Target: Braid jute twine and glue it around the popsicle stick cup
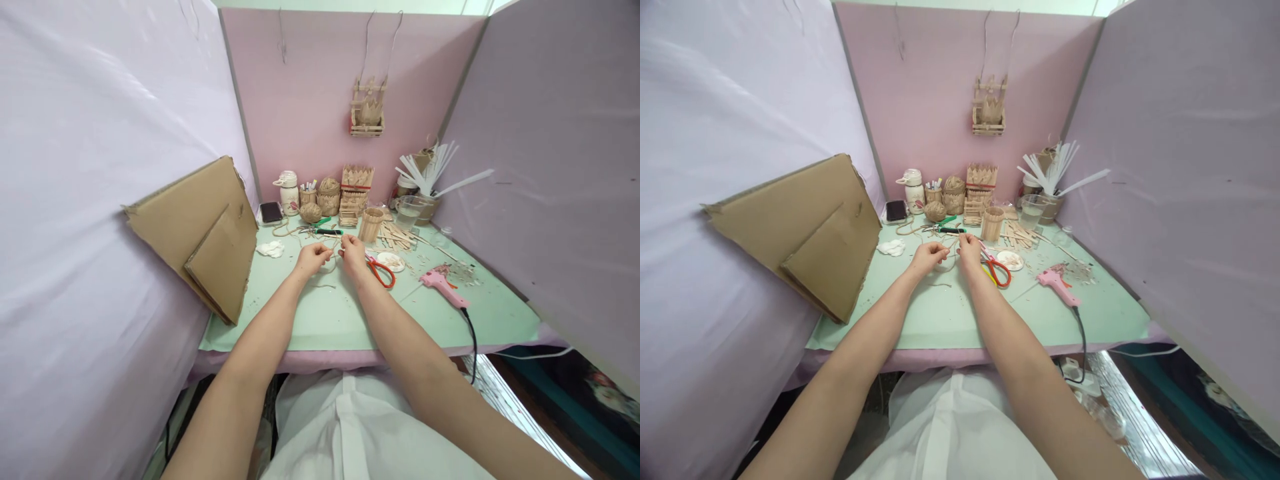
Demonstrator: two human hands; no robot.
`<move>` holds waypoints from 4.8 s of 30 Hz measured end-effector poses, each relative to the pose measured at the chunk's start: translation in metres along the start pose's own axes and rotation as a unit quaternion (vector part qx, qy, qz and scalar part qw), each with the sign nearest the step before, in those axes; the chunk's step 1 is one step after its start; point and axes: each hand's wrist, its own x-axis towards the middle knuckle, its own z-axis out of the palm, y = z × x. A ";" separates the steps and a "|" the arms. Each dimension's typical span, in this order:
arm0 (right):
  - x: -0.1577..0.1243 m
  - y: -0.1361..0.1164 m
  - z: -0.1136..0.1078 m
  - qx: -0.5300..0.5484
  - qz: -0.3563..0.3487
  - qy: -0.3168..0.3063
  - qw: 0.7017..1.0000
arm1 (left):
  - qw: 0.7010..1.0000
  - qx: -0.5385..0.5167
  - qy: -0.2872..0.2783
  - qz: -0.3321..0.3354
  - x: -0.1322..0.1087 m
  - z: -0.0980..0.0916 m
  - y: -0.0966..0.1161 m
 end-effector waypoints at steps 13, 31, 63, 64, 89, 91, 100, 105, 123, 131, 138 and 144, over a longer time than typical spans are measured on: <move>-0.007 -0.018 0.001 0.122 0.070 -0.097 0.985 | 0.993 -0.115 0.011 -0.023 -0.001 -0.001 0.000; -0.002 -0.007 -0.004 0.062 0.025 -0.045 0.997 | 1.000 -0.013 -0.018 0.015 0.001 0.000 -0.005; -0.018 -0.008 0.003 -0.229 -0.270 -0.128 0.926 | 0.992 0.023 0.121 0.029 0.009 -0.006 -0.013; -0.019 -0.007 0.002 -0.245 -0.285 -0.135 0.917 | 0.992 0.028 0.120 0.031 0.008 -0.006 -0.012; -0.015 -0.010 0.005 -0.159 -0.168 -0.119 0.965 | 0.993 0.041 0.108 0.038 0.008 -0.006 -0.012; -0.015 -0.009 0.005 -0.141 -0.142 -0.124 0.972 | 0.992 0.043 0.110 0.035 0.009 -0.006 -0.012; -0.017 -0.012 0.005 -0.069 -0.037 -0.119 0.990 | 0.995 0.039 0.078 0.043 0.006 -0.003 -0.010; -0.019 -0.014 0.005 -0.071 -0.033 -0.118 0.990 | 0.996 0.045 0.064 0.050 0.006 -0.003 -0.012; -0.016 -0.006 0.007 -0.074 -0.077 -0.096 0.990 | 0.996 0.033 0.084 -0.002 0.005 -0.003 -0.008; -0.015 -0.005 0.007 -0.073 -0.085 -0.098 0.989 | 0.993 -0.014 0.113 -0.015 0.003 -0.003 -0.004; -0.015 -0.001 0.007 -0.118 -0.113 -0.098 0.982 | 0.990 -0.010 0.141 0.015 0.003 -0.004 -0.006; -0.015 -0.001 0.008 -0.096 -0.068 -0.093 0.989 | 0.993 -0.043 0.111 0.017 0.003 -0.004 -0.003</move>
